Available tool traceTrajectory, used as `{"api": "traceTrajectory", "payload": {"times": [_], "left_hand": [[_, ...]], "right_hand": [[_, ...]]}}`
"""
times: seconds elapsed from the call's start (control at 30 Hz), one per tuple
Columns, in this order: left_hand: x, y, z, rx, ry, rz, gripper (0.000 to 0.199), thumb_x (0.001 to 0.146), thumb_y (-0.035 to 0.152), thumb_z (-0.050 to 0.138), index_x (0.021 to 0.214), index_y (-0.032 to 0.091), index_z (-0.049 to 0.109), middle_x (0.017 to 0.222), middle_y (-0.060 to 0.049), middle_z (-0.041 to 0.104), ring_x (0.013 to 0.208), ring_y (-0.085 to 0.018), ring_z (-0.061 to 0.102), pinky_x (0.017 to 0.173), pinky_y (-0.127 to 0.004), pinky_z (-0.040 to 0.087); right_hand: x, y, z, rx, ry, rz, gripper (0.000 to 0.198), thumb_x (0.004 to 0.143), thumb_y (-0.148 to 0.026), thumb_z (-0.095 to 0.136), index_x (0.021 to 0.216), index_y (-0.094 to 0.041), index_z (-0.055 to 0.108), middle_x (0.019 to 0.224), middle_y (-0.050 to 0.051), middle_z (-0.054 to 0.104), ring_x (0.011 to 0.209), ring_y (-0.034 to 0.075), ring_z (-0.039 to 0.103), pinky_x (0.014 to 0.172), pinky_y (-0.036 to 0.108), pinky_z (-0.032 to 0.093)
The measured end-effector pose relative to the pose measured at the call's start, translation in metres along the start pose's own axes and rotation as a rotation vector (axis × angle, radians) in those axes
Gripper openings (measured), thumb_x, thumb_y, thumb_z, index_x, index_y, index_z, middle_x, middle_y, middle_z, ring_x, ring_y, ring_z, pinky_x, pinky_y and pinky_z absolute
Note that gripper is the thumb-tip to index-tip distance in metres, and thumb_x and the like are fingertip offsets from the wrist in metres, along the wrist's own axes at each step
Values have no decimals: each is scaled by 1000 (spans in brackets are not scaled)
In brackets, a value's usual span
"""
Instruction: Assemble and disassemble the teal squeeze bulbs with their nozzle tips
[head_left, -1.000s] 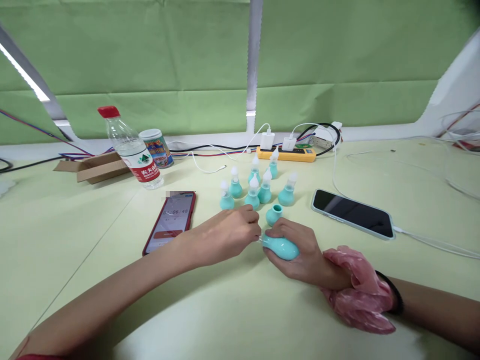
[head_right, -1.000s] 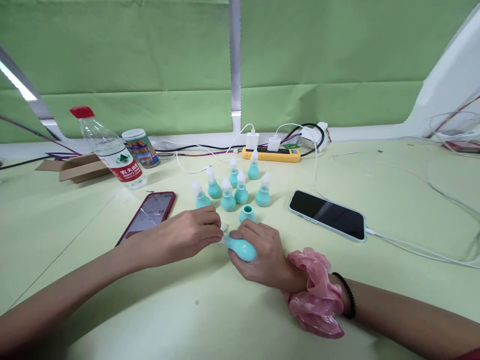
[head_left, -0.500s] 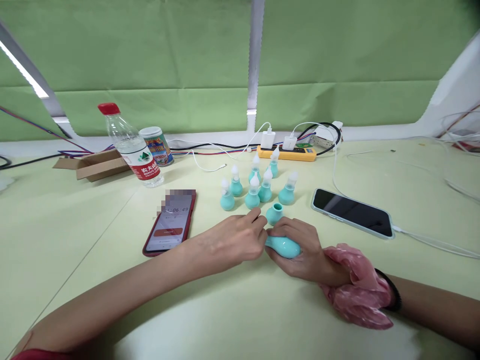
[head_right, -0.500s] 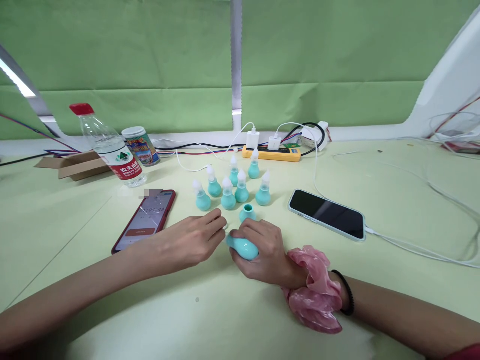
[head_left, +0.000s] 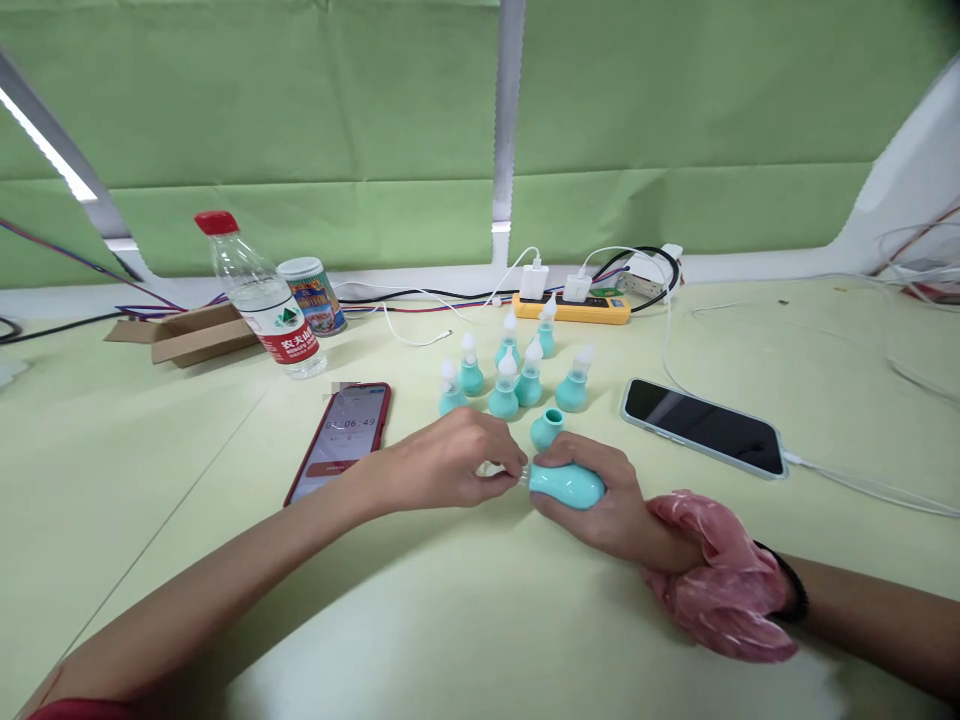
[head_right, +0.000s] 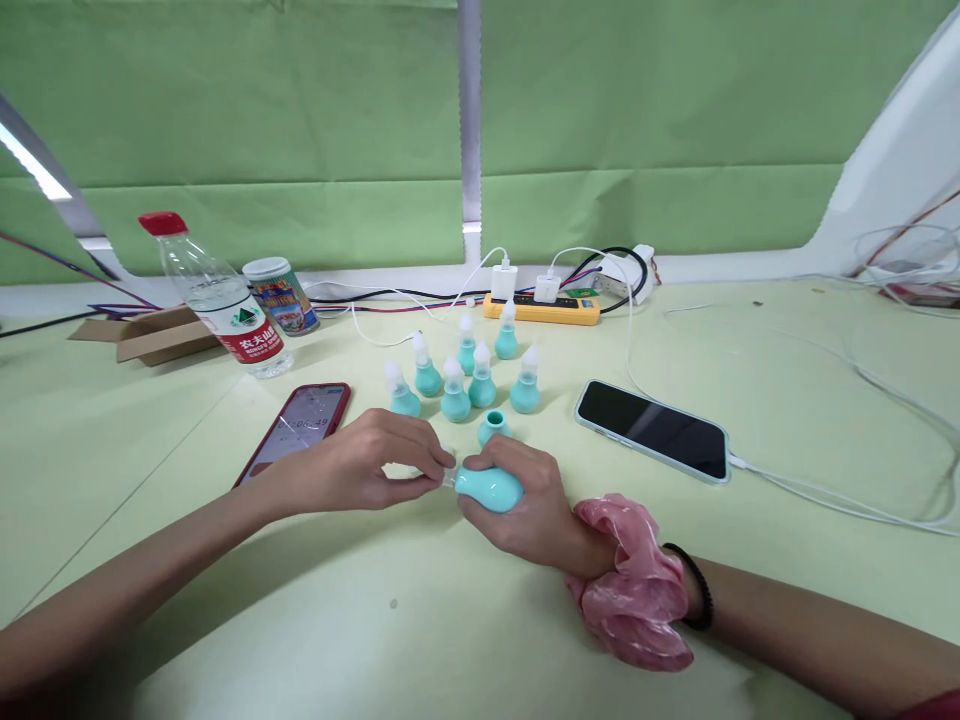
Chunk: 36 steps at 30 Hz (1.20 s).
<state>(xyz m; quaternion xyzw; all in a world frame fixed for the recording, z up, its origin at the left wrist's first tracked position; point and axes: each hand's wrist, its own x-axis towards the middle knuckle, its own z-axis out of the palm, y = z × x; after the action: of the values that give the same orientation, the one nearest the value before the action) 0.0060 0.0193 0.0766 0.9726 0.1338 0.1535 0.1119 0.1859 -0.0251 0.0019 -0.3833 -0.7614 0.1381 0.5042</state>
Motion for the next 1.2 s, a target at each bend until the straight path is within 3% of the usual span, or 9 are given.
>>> {"api": "traceTrajectory", "payload": {"times": [0.27,0.4,0.5,0.57,0.63,0.73,0.87,1.0,1.2], "left_hand": [[-1,15,1,181,56,-68,20,82,10,35,76,11,55,61,-4,56,55,-11,51,49,-22,38],[2,13,-1,-275,205,-242,11,75,11,48,66,14,45,65,-1,57,59,-9,54,57,-21,44],[3,6,-10,-726,332,-401,28,68,13,58,61,16,32,66,-1,59,61,-9,57,57,-21,47],[3,2,-16,-823,380,-459,30,66,13,61,61,17,31,67,-1,60,62,-10,57,58,-22,48],[3,-2,-18,-744,320,-475,21,65,11,59,63,15,39,67,-1,60,65,-11,58,60,-23,48],[1,-8,-11,-450,156,-450,6,66,7,53,64,13,50,65,0,59,60,-9,55,59,-22,45],[-1,-19,7,-113,54,-423,12,65,3,46,60,13,52,58,2,54,55,-9,49,56,-21,40],[-2,-24,13,-24,16,-460,12,65,4,45,62,14,52,58,2,54,54,-9,48,52,-19,37],[-3,-25,16,-66,34,-443,11,67,7,47,65,14,54,62,0,57,58,-10,52,56,-20,40]], "right_hand": [[4,-5,-2,87,37,69,21,62,-12,60,75,-21,48,66,-2,51,58,11,48,55,25,40],[3,-7,-3,126,41,106,19,63,-17,61,75,-21,48,67,-2,51,61,12,48,57,26,41],[2,-6,-3,171,47,211,18,63,-22,63,74,-20,49,67,-1,51,62,13,49,56,26,41],[2,-4,-3,195,53,317,19,61,-24,64,71,-20,49,68,-1,51,63,13,49,55,25,41],[2,-2,-3,223,53,358,21,60,-26,66,70,-19,49,68,-1,52,63,13,49,54,24,41],[2,-1,-3,269,37,349,21,60,-27,65,71,-19,49,69,-1,52,63,13,49,54,24,41],[1,0,-3,298,14,431,20,65,-30,62,73,-18,47,70,-1,51,60,11,47,52,22,40],[1,0,-2,301,-14,436,20,67,-31,61,73,-18,47,68,-1,50,58,10,44,51,21,39],[0,0,-1,308,-53,404,18,69,-31,60,76,-18,48,69,0,51,59,10,45,50,21,40]]}}
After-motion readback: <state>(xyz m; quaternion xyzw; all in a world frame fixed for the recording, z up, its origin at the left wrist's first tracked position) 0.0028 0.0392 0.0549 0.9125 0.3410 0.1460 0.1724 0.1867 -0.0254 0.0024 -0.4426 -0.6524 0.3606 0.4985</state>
